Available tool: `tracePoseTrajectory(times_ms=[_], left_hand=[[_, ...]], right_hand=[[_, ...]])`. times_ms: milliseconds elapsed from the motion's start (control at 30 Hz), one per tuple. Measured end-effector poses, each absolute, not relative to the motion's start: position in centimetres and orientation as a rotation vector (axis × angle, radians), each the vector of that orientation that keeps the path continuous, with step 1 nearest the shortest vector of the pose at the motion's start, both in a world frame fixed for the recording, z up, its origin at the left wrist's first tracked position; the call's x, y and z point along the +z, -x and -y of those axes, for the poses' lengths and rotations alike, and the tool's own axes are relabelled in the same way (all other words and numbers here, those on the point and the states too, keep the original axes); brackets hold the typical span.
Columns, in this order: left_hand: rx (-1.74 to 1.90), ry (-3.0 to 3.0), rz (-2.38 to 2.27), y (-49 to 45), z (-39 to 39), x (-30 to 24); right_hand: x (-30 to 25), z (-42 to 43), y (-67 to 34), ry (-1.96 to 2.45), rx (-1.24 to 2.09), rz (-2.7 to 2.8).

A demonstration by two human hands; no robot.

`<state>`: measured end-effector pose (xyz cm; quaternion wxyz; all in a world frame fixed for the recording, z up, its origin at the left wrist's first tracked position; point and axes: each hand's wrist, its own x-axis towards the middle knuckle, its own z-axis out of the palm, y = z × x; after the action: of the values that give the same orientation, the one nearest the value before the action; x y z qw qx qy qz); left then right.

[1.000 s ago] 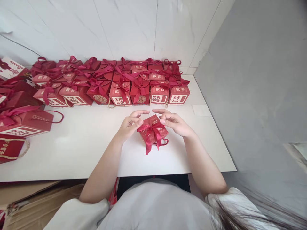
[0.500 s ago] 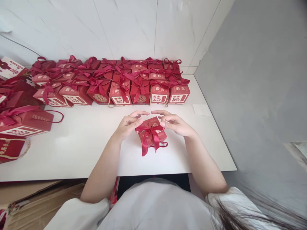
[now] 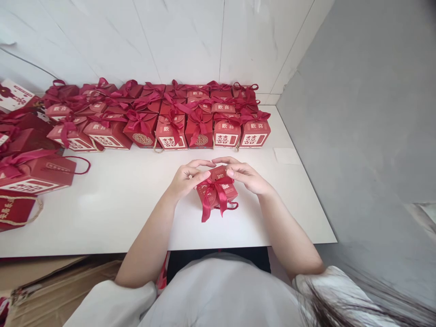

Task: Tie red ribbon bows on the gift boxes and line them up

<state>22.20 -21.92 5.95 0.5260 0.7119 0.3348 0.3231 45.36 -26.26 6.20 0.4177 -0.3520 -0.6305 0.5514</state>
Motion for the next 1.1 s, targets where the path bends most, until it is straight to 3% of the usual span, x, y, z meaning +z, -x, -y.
tracePoseTrajectory(times_ms=[167, 567, 833, 933, 1100], left_hand=[[0.929, -1.648, -0.968, -23.4, 22.9, 5.8], [0.662, -1.611, -0.879, -23.5, 23.2, 7.0], [0.901, -1.647, -1.142, -22.4, 21.9, 5.9], [1.108, -1.646, -1.359, -22.4, 21.5, 5.3], [1.197, -1.596, -1.512, -23.1, 21.9, 4.9]], right_hand=[[6.1, 26.2, -45.0, 0.873, 1.369, 1.495], [4.5, 24.3, -43.2, 0.975, 1.298, 1.395], [6.6, 28.9, -41.1, 1.356, 0.466, 1.524], [6.8, 30.8, -38.1, 1.364, 0.333, 1.800], [6.0, 30.6, -35.6, 1.473, 0.278, 1.786]])
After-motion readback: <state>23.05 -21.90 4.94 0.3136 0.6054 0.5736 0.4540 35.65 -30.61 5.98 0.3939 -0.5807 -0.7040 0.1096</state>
